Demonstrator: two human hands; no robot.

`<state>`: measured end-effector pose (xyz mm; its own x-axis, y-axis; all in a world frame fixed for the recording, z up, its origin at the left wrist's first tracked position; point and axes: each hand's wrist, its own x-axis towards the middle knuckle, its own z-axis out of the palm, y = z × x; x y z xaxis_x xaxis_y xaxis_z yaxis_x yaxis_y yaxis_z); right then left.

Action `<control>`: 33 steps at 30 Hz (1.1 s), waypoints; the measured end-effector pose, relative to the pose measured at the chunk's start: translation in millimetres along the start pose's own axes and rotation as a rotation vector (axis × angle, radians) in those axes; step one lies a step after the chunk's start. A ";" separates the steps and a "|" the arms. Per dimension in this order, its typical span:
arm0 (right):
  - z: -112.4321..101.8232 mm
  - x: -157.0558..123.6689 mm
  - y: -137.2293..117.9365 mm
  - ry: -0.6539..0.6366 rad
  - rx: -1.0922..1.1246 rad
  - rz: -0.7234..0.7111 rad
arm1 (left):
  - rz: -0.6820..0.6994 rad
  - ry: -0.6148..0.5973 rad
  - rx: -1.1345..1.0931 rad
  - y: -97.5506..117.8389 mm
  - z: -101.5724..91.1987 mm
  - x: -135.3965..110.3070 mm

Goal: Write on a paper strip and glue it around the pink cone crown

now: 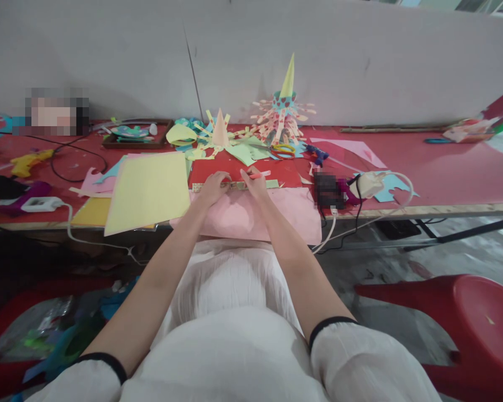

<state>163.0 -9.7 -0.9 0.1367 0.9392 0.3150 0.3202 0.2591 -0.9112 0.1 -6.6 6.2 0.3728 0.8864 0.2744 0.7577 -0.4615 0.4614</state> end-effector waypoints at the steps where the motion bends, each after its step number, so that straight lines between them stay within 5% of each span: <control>1: 0.1 0.2 0.3 -0.008 -0.005 0.002 | 0.007 -0.003 -0.001 0.7 -0.6 -0.3; 33: -0.1 0.5 2.4 0.017 -0.063 0.062 | 0.012 -0.035 -0.008 1.0 -1.7 0.6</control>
<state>164.0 -8.6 -2.9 0.1738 0.9488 0.2637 0.3690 0.1855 -0.9107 0.2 -6.6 8.3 0.4003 0.8814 0.2507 0.7490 -0.4723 0.4646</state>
